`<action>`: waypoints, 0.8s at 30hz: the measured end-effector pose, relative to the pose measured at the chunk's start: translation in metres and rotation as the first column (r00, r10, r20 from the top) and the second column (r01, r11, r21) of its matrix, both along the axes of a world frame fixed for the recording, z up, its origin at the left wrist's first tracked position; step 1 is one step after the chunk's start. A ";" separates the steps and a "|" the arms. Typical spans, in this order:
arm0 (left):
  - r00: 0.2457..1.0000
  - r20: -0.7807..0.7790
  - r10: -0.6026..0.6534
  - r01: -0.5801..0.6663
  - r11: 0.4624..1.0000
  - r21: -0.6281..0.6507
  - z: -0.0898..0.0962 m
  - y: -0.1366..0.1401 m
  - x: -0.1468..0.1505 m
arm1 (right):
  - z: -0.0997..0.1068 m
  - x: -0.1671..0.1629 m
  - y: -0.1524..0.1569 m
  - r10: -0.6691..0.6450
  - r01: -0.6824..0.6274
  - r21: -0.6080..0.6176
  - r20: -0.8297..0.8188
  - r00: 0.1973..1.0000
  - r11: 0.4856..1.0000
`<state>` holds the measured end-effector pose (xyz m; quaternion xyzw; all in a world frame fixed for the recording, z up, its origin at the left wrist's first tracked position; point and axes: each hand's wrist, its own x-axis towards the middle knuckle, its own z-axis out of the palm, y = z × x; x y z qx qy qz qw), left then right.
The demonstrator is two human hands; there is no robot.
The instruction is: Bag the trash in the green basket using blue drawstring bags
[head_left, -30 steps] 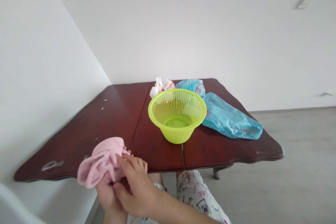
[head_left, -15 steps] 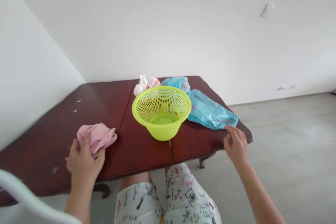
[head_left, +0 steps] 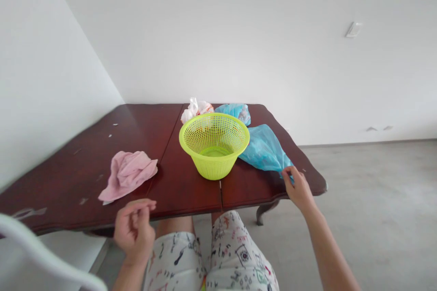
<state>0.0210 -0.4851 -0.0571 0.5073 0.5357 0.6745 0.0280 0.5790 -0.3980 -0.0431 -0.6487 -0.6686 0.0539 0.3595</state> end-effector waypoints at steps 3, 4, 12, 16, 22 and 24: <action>0.842 -0.087 -0.533 0.510 0.838 -0.194 0.013 -0.011 0.052 | 0.020 -0.080 -0.039 0.247 -0.273 -0.030 -0.341 0.907 0.962; 0.724 -0.090 -0.684 0.622 0.703 -0.344 0.019 -0.014 0.068 | 0.026 -0.108 -0.054 0.315 -0.357 -0.016 -0.435 0.844 0.934; 0.513 0.243 -0.823 0.784 0.334 -0.524 0.046 -0.021 0.133 | 0.050 -0.204 -0.112 0.404 -0.783 -0.096 -0.814 0.417 0.614; 0.504 0.318 -0.803 0.825 0.339 -0.452 0.055 -0.021 0.111 | 0.073 -0.176 -0.109 0.425 -0.795 -0.156 -0.776 0.466 0.586; 0.716 0.030 -0.698 0.620 0.614 -0.489 0.073 -0.035 0.085 | 0.102 -0.152 -0.120 0.458 -0.668 -0.213 -0.579 0.674 0.713; 0.762 0.026 -0.647 0.566 0.646 -0.512 0.072 -0.039 0.084 | 0.109 -0.150 -0.127 0.476 -0.646 -0.197 -0.527 0.704 0.738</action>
